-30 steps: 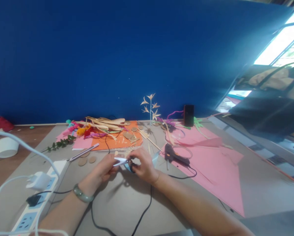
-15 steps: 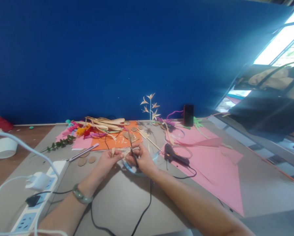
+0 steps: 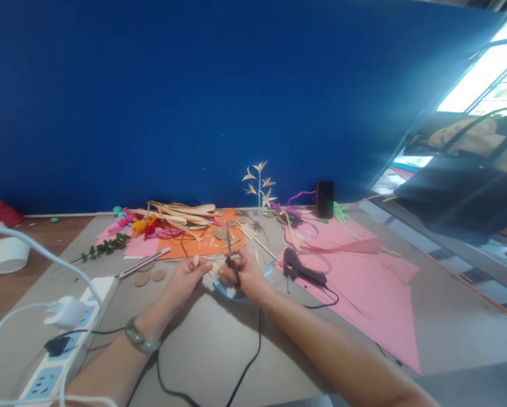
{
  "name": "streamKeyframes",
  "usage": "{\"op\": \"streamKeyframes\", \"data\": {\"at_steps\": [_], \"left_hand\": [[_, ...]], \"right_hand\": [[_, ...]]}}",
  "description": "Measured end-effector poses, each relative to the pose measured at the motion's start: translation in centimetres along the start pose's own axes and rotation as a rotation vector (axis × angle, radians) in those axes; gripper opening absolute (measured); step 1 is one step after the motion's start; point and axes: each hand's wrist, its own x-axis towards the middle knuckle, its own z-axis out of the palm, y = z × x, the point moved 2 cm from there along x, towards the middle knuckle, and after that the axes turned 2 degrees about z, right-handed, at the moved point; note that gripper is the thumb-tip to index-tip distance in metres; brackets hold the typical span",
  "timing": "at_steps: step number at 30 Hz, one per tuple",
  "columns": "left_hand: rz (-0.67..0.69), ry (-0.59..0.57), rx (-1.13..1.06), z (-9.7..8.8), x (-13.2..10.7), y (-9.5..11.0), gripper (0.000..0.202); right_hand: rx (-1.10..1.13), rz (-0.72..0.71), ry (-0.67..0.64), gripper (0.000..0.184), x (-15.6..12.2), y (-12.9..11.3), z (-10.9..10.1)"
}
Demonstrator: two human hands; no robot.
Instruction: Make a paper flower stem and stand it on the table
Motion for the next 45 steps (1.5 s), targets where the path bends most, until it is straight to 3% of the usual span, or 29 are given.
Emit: {"op": "streamKeyframes", "data": {"at_steps": [4, 9, 14, 19, 25, 29, 33, 35, 41, 45], "left_hand": [[-0.013, -0.045, 0.002, -0.1, -0.1, 0.3, 0.035], [-0.060, -0.005, 0.073, -0.3, -0.5, 1.2, 0.036], [-0.083, -0.155, 0.063, 0.0, -0.7, 1.5, 0.034], [-0.127, -0.190, 0.048, -0.2, -0.5, 1.0, 0.027], [-0.163, -0.370, 0.048, 0.5, -1.0, 0.8, 0.025], [-0.144, -0.217, 0.024, 0.7, -0.9, 0.8, 0.023], [-0.130, -0.082, 0.019, 0.6, -0.6, 0.8, 0.023], [-0.128, -0.090, 0.026, 0.7, -0.6, 0.7, 0.023], [-0.104, -0.261, 0.072, 1.0, -0.6, 0.4, 0.024], [-0.087, -0.181, 0.059, 0.7, -0.4, 0.3, 0.024]], "right_hand": [[-0.023, 0.008, 0.032, 0.047, -0.2, -0.6, 0.0], [-0.123, 0.024, -0.041, 0.052, -0.3, -1.2, 0.2], [-0.187, 0.013, -0.093, 0.052, -0.3, -1.0, 0.3], [-0.082, -0.006, -0.060, 0.053, 0.0, -0.9, -0.1], [-0.063, -0.004, -0.001, 0.054, 0.1, -0.7, -0.2], [-0.043, 0.002, 0.076, 0.050, 0.1, -0.8, -0.2], [-0.056, -0.006, 0.065, 0.052, 0.1, -0.6, -0.2], [-0.078, -0.015, 0.053, 0.051, 0.0, -0.5, -0.2], [-0.112, -0.025, 0.010, 0.053, -0.1, -0.3, 0.0], [-0.155, -0.058, 0.043, 0.050, 0.0, -0.5, 0.0]]}}
